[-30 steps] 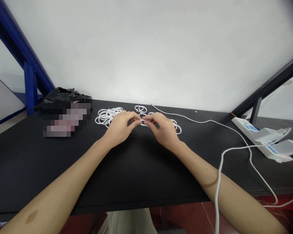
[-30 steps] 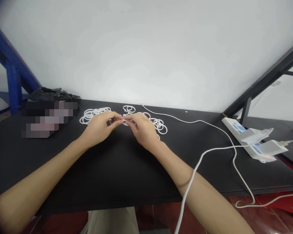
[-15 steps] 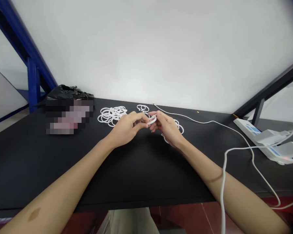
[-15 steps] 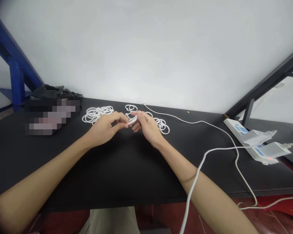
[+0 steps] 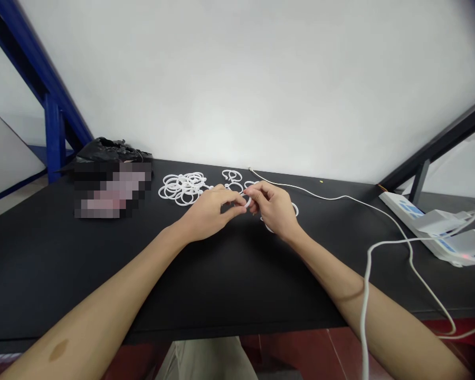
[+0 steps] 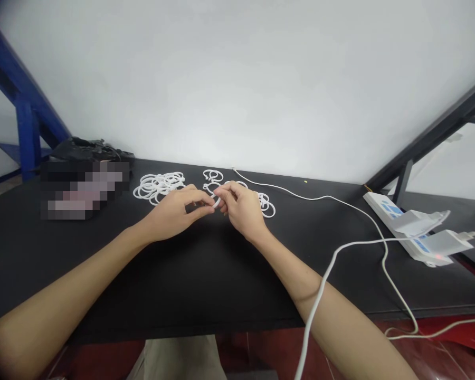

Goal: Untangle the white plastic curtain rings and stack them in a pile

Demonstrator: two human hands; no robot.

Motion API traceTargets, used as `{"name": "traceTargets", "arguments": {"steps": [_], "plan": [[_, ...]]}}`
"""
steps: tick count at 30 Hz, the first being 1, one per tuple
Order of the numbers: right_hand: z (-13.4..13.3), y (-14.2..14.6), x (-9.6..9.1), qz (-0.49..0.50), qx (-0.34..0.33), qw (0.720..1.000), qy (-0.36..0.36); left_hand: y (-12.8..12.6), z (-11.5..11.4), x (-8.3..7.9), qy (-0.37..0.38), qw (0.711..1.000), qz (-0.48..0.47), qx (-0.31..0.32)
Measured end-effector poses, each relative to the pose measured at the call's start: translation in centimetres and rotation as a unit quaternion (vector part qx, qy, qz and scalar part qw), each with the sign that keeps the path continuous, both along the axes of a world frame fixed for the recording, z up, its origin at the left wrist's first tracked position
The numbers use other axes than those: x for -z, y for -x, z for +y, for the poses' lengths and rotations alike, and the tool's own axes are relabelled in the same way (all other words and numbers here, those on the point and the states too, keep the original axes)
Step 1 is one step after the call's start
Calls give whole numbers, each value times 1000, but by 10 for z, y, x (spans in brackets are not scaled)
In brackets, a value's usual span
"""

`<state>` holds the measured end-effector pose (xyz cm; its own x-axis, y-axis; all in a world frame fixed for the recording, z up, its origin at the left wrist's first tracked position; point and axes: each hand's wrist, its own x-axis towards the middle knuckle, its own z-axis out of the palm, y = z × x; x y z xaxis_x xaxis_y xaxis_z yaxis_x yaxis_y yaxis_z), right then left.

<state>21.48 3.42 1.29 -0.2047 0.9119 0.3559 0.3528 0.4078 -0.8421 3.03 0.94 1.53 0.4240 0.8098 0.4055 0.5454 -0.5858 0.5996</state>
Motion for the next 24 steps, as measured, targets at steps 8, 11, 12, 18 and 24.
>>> {"name": "traceTargets", "arguments": {"steps": [8,11,12,18,24], "plan": [[8,-3,7,-292,24,933,-209,15,19,11,-111,968,89,-205],[13,-1,13,-370,-28,899,-233,25,25,17,-125,933,145,-303],[13,0,15,-386,-42,893,-229,27,26,19,-126,927,160,-316],[11,5,13,-413,-50,892,-177,26,23,21,-125,925,189,-304],[9,6,12,-388,-29,911,-136,18,20,19,-135,948,158,-240]]}}
